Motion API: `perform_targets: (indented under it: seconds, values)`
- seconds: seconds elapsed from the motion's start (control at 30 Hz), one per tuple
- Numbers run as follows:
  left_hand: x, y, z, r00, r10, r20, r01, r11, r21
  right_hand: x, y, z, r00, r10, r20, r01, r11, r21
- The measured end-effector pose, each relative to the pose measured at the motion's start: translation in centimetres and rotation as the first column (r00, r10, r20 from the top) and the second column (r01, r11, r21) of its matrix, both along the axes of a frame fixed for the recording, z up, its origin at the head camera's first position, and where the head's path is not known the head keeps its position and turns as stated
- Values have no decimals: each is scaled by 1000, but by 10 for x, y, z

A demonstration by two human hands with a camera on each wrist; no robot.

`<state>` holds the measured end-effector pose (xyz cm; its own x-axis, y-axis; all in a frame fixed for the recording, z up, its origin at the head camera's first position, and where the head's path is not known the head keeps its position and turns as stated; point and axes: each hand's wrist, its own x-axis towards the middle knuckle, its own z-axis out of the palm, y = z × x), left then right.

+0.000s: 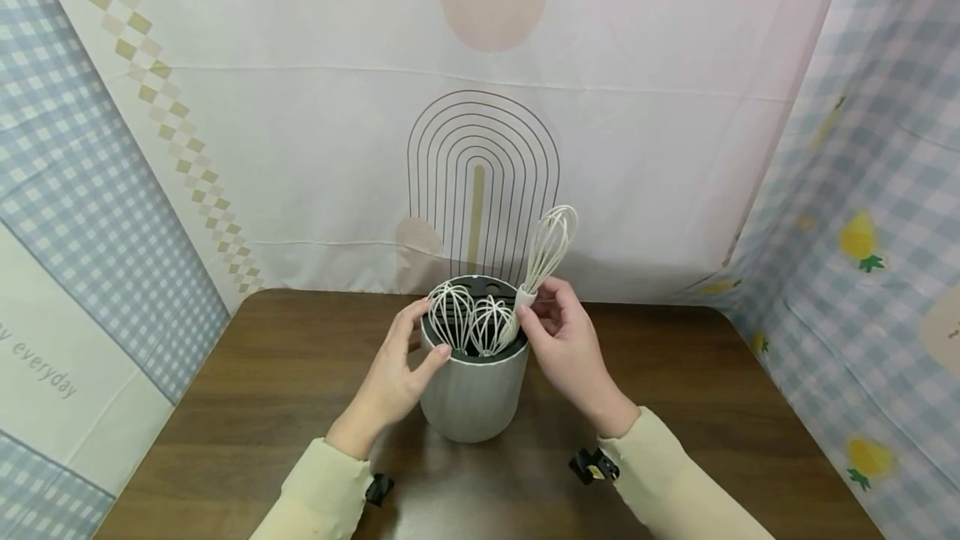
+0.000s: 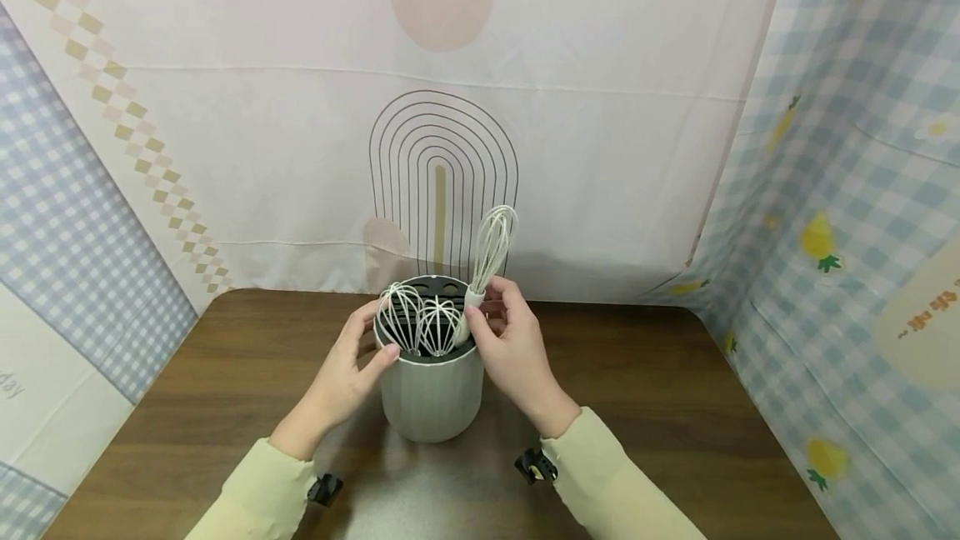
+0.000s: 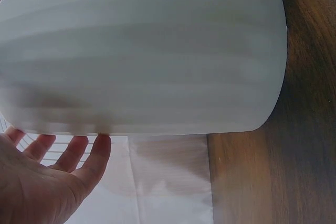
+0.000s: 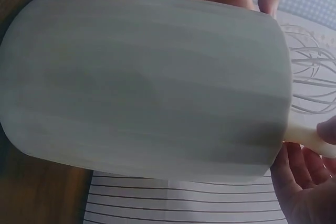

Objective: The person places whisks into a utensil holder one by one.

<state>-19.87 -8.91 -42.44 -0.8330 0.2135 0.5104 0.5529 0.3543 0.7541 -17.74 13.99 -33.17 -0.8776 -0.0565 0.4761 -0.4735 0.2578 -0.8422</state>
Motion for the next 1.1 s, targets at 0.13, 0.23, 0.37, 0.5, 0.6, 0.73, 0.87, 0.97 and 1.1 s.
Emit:
perform_targets:
  seconds: [0.13, 0.23, 0.37, 0.5, 0.6, 0.73, 0.87, 0.97, 1.1]
  values:
    - [0, 0, 1, 1000, 6, -1, -6, 1000, -2, 0, 0, 0, 1000, 3, -4, -3, 1000, 24]
    - [0, 0, 1, 1000, 6, -2, -6, 1000, -1, -1, 0, 0, 1000, 11, -13, -11, 999, 33]
    - [-1, 0, 0, 1000, 4, -15, -3, 1000, 5, -2, 0, -1, 1000, 17, -21, -16, 998, 53]
    - [-1, 0, -2, 1000, 3, -25, -3, 1000, 9, -2, 0, -1, 1000, 17, -26, -15, 997, 76]
    - [-2, 0, -3, 1000, 4, -25, -4, 1000, 9, -1, -1, -1, 999, 11, -33, -8, 995, 99]
    - [-2, 0, -3, 1000, 4, -22, -4, 1000, 9, -1, -1, 0, 999, 5, -47, 1, 992, 125]
    - [-1, 0, -2, 1000, 3, -18, -3, 1000, 9, -1, -2, 0, 999, 5, -48, 2, 990, 141]
    - [-1, 0, -1, 1000, 3, -16, -3, 1000, 9, 0, -1, 0, 999, 7, -46, 0, 989, 147]
    - [-1, 0, -2, 1000, 3, -17, -2, 1000, 8, 0, -1, 0, 999, 16, -48, -9, 988, 154]
